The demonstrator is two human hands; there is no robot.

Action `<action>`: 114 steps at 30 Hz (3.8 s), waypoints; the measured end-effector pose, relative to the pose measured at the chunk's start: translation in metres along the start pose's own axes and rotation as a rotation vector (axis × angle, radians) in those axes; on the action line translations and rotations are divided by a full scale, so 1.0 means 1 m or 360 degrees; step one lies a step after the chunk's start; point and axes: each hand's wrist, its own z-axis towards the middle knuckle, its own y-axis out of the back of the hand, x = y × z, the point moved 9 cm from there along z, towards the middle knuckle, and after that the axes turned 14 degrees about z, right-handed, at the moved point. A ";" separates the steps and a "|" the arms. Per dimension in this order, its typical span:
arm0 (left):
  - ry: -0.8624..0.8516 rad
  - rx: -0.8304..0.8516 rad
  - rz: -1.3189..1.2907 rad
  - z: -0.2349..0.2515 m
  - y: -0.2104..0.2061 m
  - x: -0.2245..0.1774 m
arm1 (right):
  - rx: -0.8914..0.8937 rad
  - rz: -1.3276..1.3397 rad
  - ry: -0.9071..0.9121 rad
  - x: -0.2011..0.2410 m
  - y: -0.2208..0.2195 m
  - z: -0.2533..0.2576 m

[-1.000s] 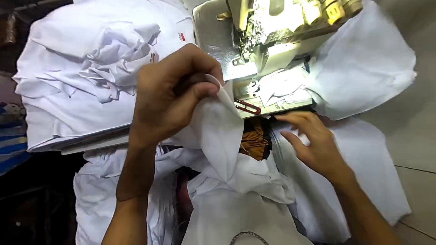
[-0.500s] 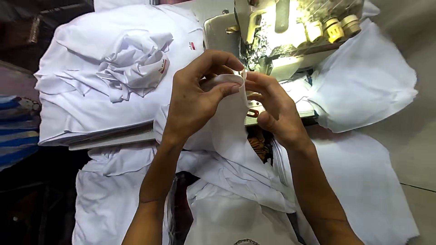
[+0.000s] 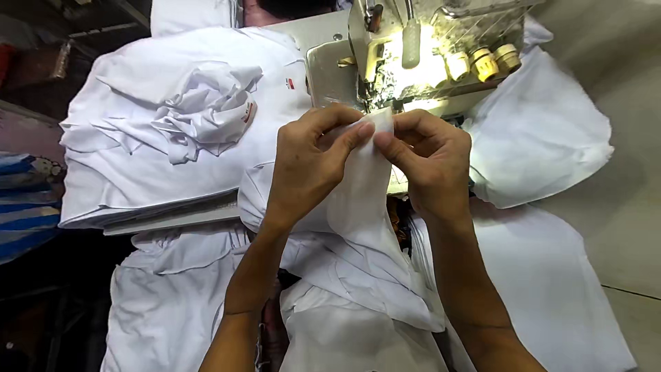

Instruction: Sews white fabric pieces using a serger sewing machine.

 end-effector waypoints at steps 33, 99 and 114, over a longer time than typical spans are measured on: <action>0.0190 -0.0039 0.0940 -0.167 0.242 0.068 | -0.0255 -0.0031 0.0215 0.046 0.046 -0.038; -0.0036 0.0127 0.0480 0.026 -0.067 0.049 | -0.0589 -0.0374 -0.0045 -0.086 0.060 -0.005; 0.0085 0.0178 0.0471 0.033 -0.071 0.057 | -0.0568 -0.0375 -0.0139 -0.090 0.054 -0.016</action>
